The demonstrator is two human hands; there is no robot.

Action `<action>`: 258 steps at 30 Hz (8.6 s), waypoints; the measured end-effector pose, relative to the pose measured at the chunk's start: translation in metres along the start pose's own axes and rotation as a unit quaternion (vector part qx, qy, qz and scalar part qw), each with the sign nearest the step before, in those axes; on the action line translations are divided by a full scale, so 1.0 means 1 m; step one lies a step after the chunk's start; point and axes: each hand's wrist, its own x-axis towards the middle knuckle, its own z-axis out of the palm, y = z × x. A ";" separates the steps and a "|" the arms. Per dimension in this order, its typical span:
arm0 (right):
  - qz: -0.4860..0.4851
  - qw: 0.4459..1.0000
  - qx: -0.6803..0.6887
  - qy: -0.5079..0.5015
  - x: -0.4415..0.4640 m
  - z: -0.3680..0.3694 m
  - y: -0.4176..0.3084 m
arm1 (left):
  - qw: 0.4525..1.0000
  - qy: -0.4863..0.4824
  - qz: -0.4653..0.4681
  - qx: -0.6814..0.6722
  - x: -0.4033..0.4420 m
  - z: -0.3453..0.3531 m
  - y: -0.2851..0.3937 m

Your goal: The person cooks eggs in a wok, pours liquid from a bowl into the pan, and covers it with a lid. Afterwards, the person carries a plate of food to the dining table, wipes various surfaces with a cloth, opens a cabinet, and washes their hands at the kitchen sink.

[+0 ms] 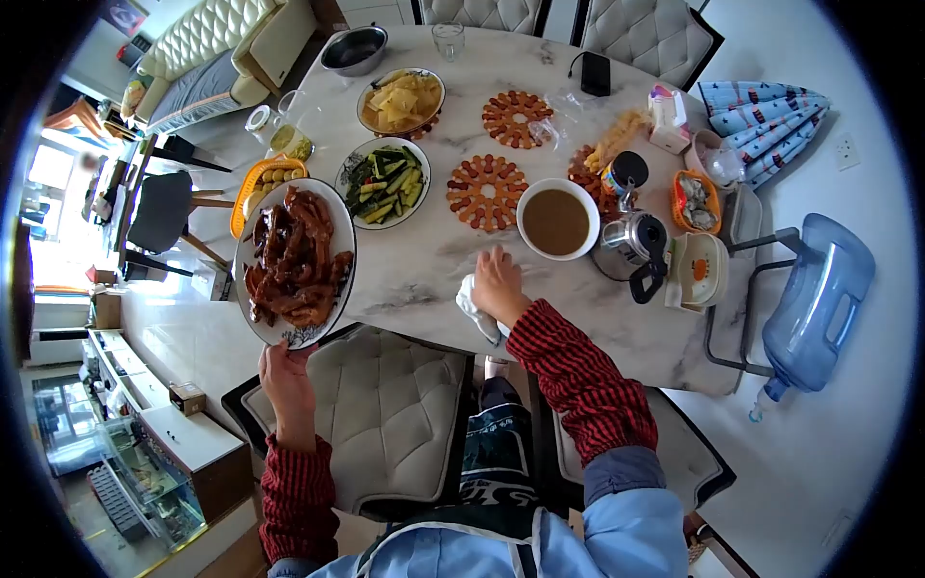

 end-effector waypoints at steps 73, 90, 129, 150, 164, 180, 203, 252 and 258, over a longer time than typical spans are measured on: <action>0.186 0.966 0.090 0.156 -0.155 -0.100 0.140 | 0.972 -0.166 -0.142 0.082 0.124 0.183 -0.226; 0.363 0.711 0.602 -0.001 -0.165 -0.084 0.198 | 0.881 -0.281 -0.296 0.239 0.108 0.176 -0.197; -0.143 0.900 0.268 -0.312 0.096 0.079 -0.305 | 0.956 0.238 -0.118 0.125 0.188 -0.093 -0.065; 0.174 0.551 0.815 -0.044 0.170 0.094 -0.277 | 0.958 0.086 -0.140 0.237 0.220 -0.099 -0.012; -0.245 0.964 0.023 0.097 -0.020 0.014 -0.086 | 0.937 0.054 -0.178 0.295 0.204 -0.124 -0.024; 0.175 0.943 0.113 0.259 -0.017 -0.094 0.210 | 0.797 -0.385 -0.321 0.338 0.081 0.120 -0.131; 0.208 0.947 -0.216 0.120 0.078 -0.162 0.301 | 0.750 -0.415 -0.320 0.402 0.058 0.206 -0.217; 0.025 1.000 -0.016 -0.008 0.170 -0.134 0.209 | 0.727 -0.412 0.314 0.450 0.041 0.149 -0.256; -0.150 0.977 -0.150 0.001 0.081 -0.106 0.242 | 0.723 -0.403 0.315 0.465 0.040 0.149 -0.256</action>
